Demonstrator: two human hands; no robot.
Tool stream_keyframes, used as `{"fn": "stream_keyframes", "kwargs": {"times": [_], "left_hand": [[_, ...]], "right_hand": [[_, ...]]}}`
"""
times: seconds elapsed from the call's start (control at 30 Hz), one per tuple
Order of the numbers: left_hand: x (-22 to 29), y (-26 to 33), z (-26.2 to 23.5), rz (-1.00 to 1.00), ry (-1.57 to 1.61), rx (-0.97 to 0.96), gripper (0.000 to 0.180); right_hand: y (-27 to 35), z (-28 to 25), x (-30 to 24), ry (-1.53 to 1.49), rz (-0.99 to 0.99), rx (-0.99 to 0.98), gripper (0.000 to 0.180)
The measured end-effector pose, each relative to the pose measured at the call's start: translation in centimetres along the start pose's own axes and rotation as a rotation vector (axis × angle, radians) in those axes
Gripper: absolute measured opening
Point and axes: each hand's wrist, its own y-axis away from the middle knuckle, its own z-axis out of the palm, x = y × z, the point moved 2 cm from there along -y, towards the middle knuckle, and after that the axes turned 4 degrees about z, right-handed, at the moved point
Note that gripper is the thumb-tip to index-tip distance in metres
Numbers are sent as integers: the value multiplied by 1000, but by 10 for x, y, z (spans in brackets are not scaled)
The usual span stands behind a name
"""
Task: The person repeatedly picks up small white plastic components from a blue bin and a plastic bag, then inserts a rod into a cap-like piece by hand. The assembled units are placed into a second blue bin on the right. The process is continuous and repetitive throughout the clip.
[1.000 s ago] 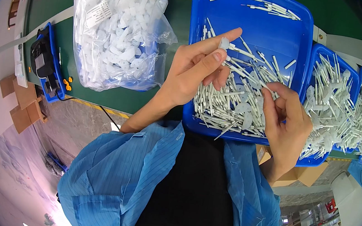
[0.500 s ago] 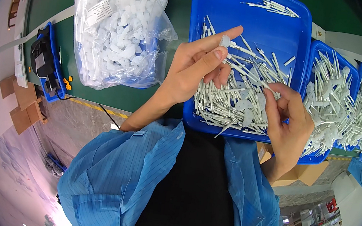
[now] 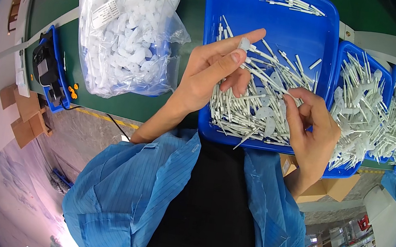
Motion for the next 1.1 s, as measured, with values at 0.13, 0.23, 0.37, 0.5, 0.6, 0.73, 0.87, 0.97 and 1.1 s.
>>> {"fn": "stream_keyframes", "kwargs": {"times": [0.13,0.23,0.37,0.5,0.6,0.73,0.87,0.97,1.1], "left_hand": [[-2,-1,0,-1,-46,-16,60],[-4,-1,0,12,-60,-4,63],[-3,-1,2,10,-60,70,64],[-2,-1,-1,-9,-16,8,62],[1,0,-1,-14,37,1,55],[0,1,3,-29,10,38,63],[1,0,0,-10,-10,22,67],[2,0,0,-4,-31,12,67],[3,0,2,-16,-29,11,68]], "right_hand": [[1,0,2,-31,11,32,19],[1,-3,3,-37,19,38,20],[3,-7,0,-59,17,15,20],[5,-3,0,-68,-14,9,21],[4,-1,-3,-64,-41,12,21],[6,-2,-6,-97,-31,20,22],[8,-5,-9,-158,-30,35,22],[9,-3,-9,-172,-21,57,22],[8,-2,-9,-139,14,39,21]]}}
